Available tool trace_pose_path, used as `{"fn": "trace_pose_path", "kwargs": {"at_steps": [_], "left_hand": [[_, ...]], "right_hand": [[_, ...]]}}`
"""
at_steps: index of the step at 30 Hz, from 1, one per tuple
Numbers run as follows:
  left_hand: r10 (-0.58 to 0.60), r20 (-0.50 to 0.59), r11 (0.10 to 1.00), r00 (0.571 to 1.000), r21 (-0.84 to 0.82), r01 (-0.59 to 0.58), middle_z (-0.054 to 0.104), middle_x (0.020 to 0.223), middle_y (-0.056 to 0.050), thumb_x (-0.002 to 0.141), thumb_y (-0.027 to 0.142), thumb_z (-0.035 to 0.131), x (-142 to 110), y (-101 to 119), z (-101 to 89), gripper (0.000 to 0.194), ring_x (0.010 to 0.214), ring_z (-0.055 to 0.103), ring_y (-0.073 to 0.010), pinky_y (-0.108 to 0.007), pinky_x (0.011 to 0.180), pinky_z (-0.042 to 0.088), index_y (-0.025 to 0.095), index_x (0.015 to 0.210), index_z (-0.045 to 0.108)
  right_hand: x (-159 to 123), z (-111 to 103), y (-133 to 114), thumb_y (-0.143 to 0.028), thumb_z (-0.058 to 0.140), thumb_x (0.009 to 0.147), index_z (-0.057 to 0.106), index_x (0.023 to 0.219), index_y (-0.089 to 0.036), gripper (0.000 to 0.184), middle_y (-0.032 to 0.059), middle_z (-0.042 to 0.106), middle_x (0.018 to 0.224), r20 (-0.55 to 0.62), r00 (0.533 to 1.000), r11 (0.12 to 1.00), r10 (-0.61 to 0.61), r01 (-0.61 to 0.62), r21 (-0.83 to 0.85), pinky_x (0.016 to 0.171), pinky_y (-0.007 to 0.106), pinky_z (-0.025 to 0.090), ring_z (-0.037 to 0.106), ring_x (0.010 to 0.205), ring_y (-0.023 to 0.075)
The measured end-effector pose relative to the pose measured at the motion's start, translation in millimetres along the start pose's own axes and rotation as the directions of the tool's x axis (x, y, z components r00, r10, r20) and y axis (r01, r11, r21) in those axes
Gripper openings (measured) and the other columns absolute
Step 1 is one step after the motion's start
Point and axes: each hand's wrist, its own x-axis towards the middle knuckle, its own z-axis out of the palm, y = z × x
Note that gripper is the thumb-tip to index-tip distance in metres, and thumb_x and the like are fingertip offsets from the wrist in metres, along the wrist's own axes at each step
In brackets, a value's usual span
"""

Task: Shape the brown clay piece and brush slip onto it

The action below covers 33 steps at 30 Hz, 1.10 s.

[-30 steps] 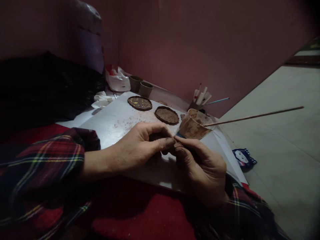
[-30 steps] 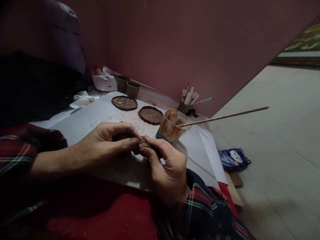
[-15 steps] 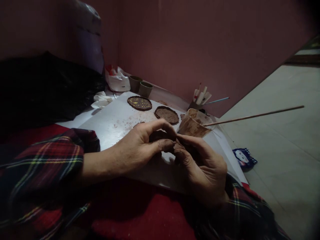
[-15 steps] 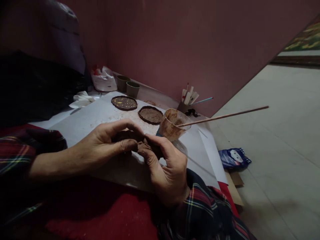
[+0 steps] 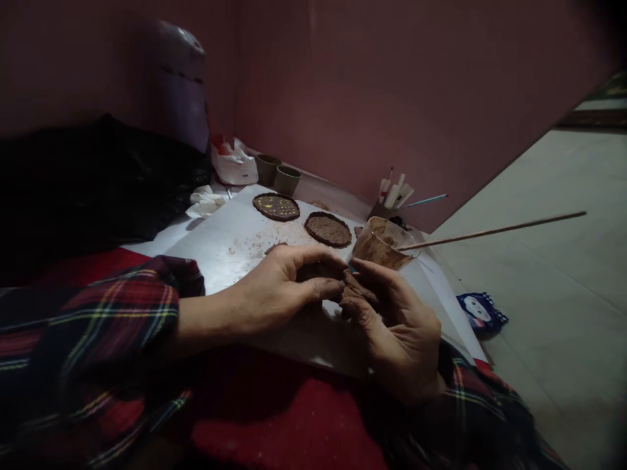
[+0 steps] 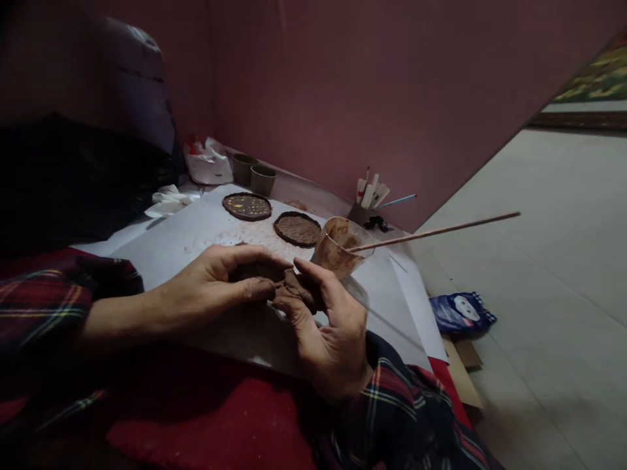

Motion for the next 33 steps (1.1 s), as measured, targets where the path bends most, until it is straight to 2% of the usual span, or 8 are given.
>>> {"fn": "trace_pose_path", "kwargs": {"at_steps": [4,10,16,20,24,28,30,33], "left_hand": [[-0.016,-0.034,1.000,0.999,0.002,0.016,0.070,0.090,-0.002,0.082,0.021,0.063,-1.1,-1.7,1.5,0.016,0.083,0.062,-0.0130,-0.021,0.075,0.047,0.014,0.096,0.068],[-0.040,-0.084,0.999,0.996,-0.015,0.039,0.068,0.075,-0.001,0.079,0.019,0.064,-2.5,-2.8,4.1,0.009,0.071,0.059,-0.0115,-0.020,0.066,0.046,0.012,0.081,0.069],[-0.045,-0.075,0.995,0.996,-0.095,0.038,0.068,0.082,-0.002,0.082,0.021,0.063,-1.5,-3.0,5.0,0.011,0.075,0.062,-0.0123,-0.021,0.071,0.048,0.013,0.087,0.068],[-0.080,0.013,0.947,0.997,-0.310,0.080,0.068,0.087,-0.003,0.087,0.034,0.059,-2.1,-1.7,4.8,0.035,0.065,0.066,-0.0148,-0.029,0.064,0.053,0.019,0.117,0.052],[-0.131,0.065,0.862,0.989,-0.485,0.146,0.069,0.091,-0.011,0.087,0.037,0.058,-1.2,-1.1,4.3,0.033,0.069,0.069,-0.0212,-0.035,0.066,0.055,0.012,0.107,0.053],[-0.193,0.053,0.860,0.980,-0.472,0.195,0.072,0.089,-0.010,0.082,0.030,0.065,1.4,-2.0,2.9,0.031,0.068,0.070,-0.0203,-0.033,0.067,0.055,0.011,0.106,0.058],[-0.211,-0.001,0.881,0.978,-0.434,0.189,0.073,0.085,-0.007,0.080,0.027,0.068,2.1,-3.1,2.2,0.028,0.067,0.070,-0.0186,-0.032,0.066,0.055,0.012,0.102,0.062],[-0.165,-0.088,0.938,0.982,-0.323,0.129,0.074,0.080,-0.004,0.078,0.021,0.068,1.6,-5.6,1.6,0.014,0.072,0.069,-0.0158,-0.027,0.070,0.054,0.013,0.090,0.067]], "right_hand": [[2.1,0.4,-2.5,-0.019,0.062,0.085,0.062,0.110,-0.023,0.026,0.0036,0.071,0.096,0.029,0.996,0.993,-0.089,0.091,-0.076,0.072,0.029,0.057,0.069,0.081,0.0169],[1.4,1.4,-8.7,-0.015,0.063,0.084,0.064,0.097,-0.020,0.014,0.0006,0.067,0.083,0.043,0.986,0.984,-0.160,0.162,-0.068,0.064,0.022,0.052,0.064,0.072,0.0114],[4.2,3.0,-5.5,-0.017,0.062,0.085,0.064,0.099,-0.022,0.015,-0.0002,0.067,0.084,0.008,0.991,0.988,-0.136,0.136,-0.079,0.063,0.022,0.051,0.064,0.070,0.0114],[3.1,2.4,1.5,-0.019,0.062,0.085,0.065,0.101,-0.024,0.017,0.0004,0.067,0.090,-0.093,0.991,0.995,-0.094,0.091,-0.034,0.070,0.026,0.053,0.066,0.078,0.0138],[0.0,-0.4,5.6,-0.019,0.056,0.089,0.064,0.106,-0.024,0.019,0.0018,0.065,0.094,-0.110,0.987,0.993,-0.115,0.118,0.017,0.076,0.030,0.053,0.065,0.083,0.0154],[0.3,0.5,4.5,-0.012,0.052,0.090,0.064,0.108,-0.024,0.025,0.0037,0.064,0.101,-0.071,0.984,0.986,-0.160,0.163,0.037,0.080,0.030,0.053,0.064,0.091,0.0156],[1.4,1.9,3.1,-0.009,0.055,0.087,0.064,0.107,-0.024,0.027,0.0036,0.065,0.101,-0.053,0.983,0.983,-0.176,0.179,0.041,0.079,0.028,0.053,0.064,0.092,0.0150],[2.5,2.3,1.6,-0.005,0.055,0.086,0.064,0.107,-0.023,0.029,0.0033,0.065,0.098,0.009,0.978,0.978,-0.208,0.208,0.035,0.078,0.026,0.052,0.064,0.090,0.0138]]}}
